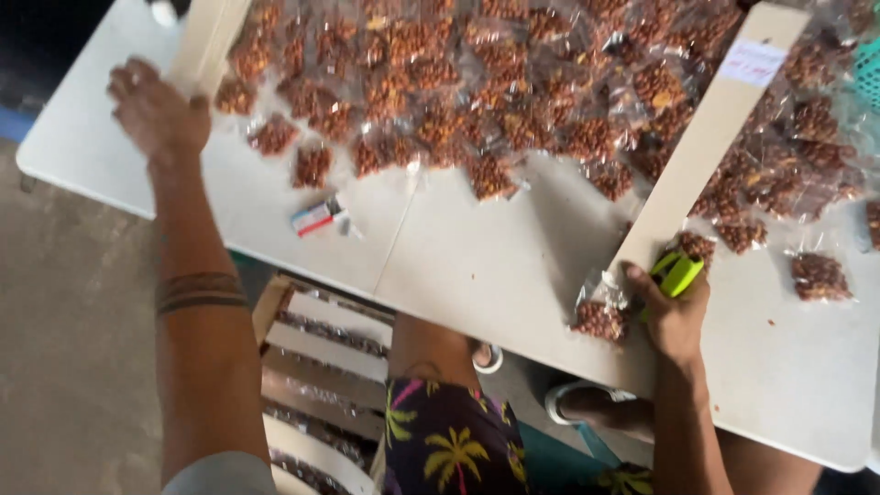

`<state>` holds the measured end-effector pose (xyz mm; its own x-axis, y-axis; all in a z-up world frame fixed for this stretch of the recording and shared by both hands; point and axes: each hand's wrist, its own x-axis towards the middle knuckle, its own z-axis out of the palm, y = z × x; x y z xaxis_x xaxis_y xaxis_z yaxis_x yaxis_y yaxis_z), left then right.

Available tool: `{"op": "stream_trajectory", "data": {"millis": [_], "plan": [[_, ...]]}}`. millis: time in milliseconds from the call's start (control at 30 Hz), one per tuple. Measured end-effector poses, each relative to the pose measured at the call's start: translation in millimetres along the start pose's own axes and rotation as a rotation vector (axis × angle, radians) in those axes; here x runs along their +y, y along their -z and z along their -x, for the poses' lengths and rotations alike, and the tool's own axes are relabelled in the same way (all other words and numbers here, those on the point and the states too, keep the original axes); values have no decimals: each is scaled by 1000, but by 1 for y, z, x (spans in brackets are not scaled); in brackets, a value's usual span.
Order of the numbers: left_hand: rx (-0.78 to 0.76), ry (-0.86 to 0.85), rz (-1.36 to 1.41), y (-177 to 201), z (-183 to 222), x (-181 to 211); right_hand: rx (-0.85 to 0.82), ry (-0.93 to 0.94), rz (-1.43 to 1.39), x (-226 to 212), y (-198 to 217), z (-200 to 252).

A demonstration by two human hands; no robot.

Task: The person is stapling individual small plastic bags of nuts onto long cardboard strips for retail display.

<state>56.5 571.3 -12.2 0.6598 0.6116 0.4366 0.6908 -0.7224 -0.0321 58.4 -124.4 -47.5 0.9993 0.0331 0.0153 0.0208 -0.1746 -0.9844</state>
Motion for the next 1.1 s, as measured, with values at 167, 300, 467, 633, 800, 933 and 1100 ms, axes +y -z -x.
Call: {"op": "stream_trajectory", "data": {"millis": [167, 300, 467, 633, 800, 933, 1100], "plan": [[-327, 178, 296, -11, -27, -19, -31, -12, 73, -2, -1, -1], [-269, 43, 30, -46, -42, -28, 34, -59, 109, -8, -3, 0], [-147, -43, -117, -53, -47, -38, 42, -63, 124, -19, -10, 4], [-311, -6, -105, -15, -39, -6, 78, -126, 101, -26, -12, 6], [-236, 2, -154, 19, -32, 5, 70, -66, 105, -20, -9, 4], [136, -303, 383, 123, 49, 44, 116, -1, 53, 1, -1, 1], [-271, -599, 309, 138, 211, 54, 301, -48, -364, -7, 18, 3]]}}
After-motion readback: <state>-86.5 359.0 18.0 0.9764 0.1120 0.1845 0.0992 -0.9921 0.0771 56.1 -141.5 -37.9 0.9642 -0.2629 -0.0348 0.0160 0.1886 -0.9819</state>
